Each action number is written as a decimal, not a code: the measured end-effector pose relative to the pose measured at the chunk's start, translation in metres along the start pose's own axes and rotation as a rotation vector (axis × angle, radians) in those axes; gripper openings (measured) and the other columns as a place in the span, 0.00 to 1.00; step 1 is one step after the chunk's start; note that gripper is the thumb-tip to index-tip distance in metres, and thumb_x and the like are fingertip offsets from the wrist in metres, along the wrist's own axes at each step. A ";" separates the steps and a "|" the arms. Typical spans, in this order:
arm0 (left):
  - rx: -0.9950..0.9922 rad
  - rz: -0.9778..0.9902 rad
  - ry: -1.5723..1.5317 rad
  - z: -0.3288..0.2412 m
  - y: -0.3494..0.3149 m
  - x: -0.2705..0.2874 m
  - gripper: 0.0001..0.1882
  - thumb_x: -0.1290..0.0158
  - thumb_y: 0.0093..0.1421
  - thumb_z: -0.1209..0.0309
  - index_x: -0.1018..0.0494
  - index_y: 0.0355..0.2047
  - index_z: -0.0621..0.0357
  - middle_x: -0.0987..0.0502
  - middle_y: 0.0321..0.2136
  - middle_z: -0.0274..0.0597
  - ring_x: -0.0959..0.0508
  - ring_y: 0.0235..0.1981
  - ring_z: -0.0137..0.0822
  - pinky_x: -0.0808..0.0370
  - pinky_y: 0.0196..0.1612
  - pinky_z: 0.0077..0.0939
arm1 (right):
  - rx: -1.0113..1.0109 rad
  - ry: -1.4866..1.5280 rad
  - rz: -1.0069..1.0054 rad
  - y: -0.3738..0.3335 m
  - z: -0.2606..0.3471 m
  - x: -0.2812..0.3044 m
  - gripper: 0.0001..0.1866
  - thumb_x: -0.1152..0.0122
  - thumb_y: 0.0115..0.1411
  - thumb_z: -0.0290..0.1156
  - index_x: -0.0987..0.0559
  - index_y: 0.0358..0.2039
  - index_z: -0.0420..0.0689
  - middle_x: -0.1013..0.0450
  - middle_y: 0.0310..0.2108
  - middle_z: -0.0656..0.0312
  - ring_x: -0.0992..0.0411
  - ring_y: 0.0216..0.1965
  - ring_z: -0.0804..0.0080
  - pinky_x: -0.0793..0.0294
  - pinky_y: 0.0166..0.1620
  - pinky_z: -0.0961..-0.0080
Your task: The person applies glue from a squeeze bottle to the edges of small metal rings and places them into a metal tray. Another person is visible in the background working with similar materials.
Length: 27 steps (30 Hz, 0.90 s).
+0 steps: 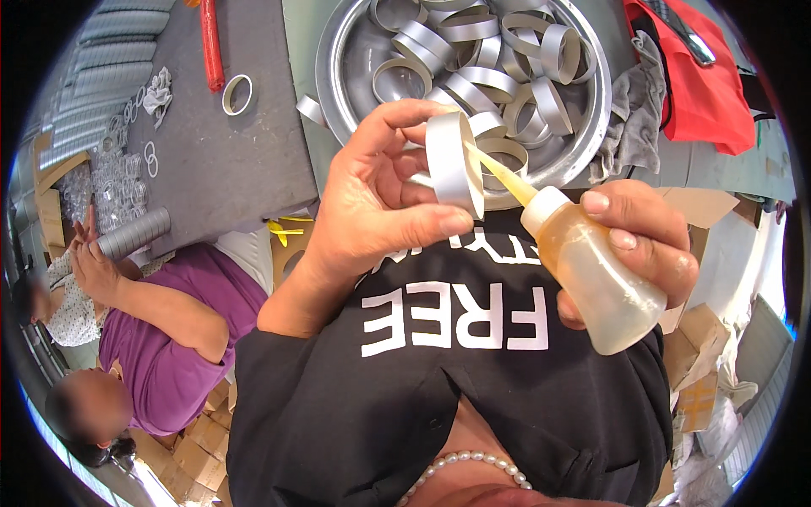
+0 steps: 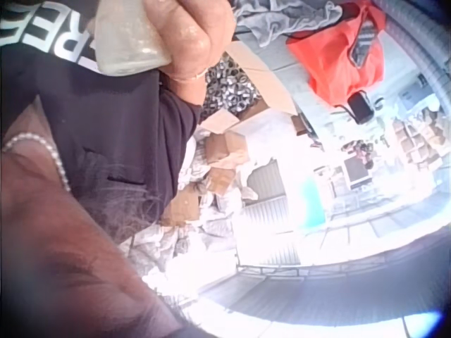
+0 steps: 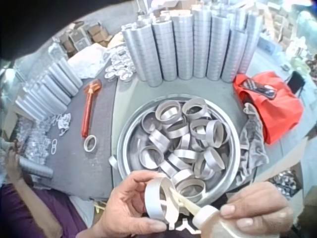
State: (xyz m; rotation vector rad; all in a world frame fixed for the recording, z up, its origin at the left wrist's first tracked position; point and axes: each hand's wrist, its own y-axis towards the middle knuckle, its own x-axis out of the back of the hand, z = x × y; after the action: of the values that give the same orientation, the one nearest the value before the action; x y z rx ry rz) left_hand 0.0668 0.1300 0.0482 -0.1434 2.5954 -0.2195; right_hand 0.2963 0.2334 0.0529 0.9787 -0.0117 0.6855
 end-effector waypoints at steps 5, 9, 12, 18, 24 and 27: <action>-0.375 0.114 0.360 0.002 0.005 -0.001 0.39 0.33 0.41 0.84 0.33 0.56 0.60 0.30 0.50 0.42 0.27 0.54 0.38 0.19 0.50 0.32 | -0.149 0.142 -0.005 0.008 0.005 0.015 0.36 0.21 0.43 0.39 0.31 0.47 0.37 0.28 0.41 0.40 0.24 0.34 0.63 0.23 0.33 0.75; -0.556 0.110 0.610 0.001 0.007 -0.001 0.32 0.34 0.38 0.86 0.24 0.48 0.57 0.30 0.51 0.45 0.25 0.52 0.38 0.19 0.50 0.30 | -0.226 0.141 -0.129 -0.003 -0.002 0.014 0.34 0.28 0.46 0.46 0.31 0.44 0.36 0.29 0.37 0.43 0.27 0.35 0.61 0.24 0.40 0.71; -0.662 0.120 0.823 0.000 0.008 0.001 0.29 0.36 0.36 0.88 0.21 0.43 0.57 0.30 0.50 0.45 0.24 0.50 0.38 0.18 0.47 0.28 | -0.299 0.204 -0.261 -0.005 -0.010 0.006 0.30 0.31 0.49 0.45 0.31 0.42 0.34 0.30 0.34 0.47 0.27 0.34 0.60 0.23 0.39 0.68; -0.828 0.155 0.802 0.013 0.011 -0.002 0.28 0.38 0.36 0.91 0.20 0.41 0.57 0.29 0.48 0.45 0.23 0.47 0.38 0.18 0.45 0.27 | -0.747 0.575 -0.358 0.000 -0.010 0.012 0.31 0.37 0.52 0.51 0.31 0.44 0.36 0.30 0.37 0.49 0.26 0.35 0.62 0.25 0.39 0.70; -0.755 -0.083 1.050 -0.009 0.002 0.016 0.32 0.34 0.35 0.80 0.23 0.47 0.57 0.27 0.46 0.46 0.24 0.45 0.42 0.25 0.46 0.32 | -0.872 1.018 -0.571 -0.003 -0.020 0.016 0.28 0.51 0.65 0.50 0.34 0.44 0.31 0.33 0.41 0.46 0.34 0.14 0.78 0.29 0.18 0.86; -0.702 -0.442 1.423 -0.031 -0.002 0.042 0.31 0.33 0.37 0.76 0.23 0.47 0.56 0.26 0.44 0.46 0.25 0.47 0.44 0.27 0.49 0.34 | -0.826 1.012 -0.602 -0.015 -0.022 0.035 0.29 0.50 0.65 0.50 0.34 0.45 0.31 0.32 0.43 0.44 0.34 0.13 0.77 0.28 0.18 0.85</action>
State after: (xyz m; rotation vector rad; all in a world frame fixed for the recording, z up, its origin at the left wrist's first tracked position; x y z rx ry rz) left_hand 0.0150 0.1263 0.0544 -1.1832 3.8574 0.7378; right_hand 0.3259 0.2636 0.0397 -0.2373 0.7984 0.4708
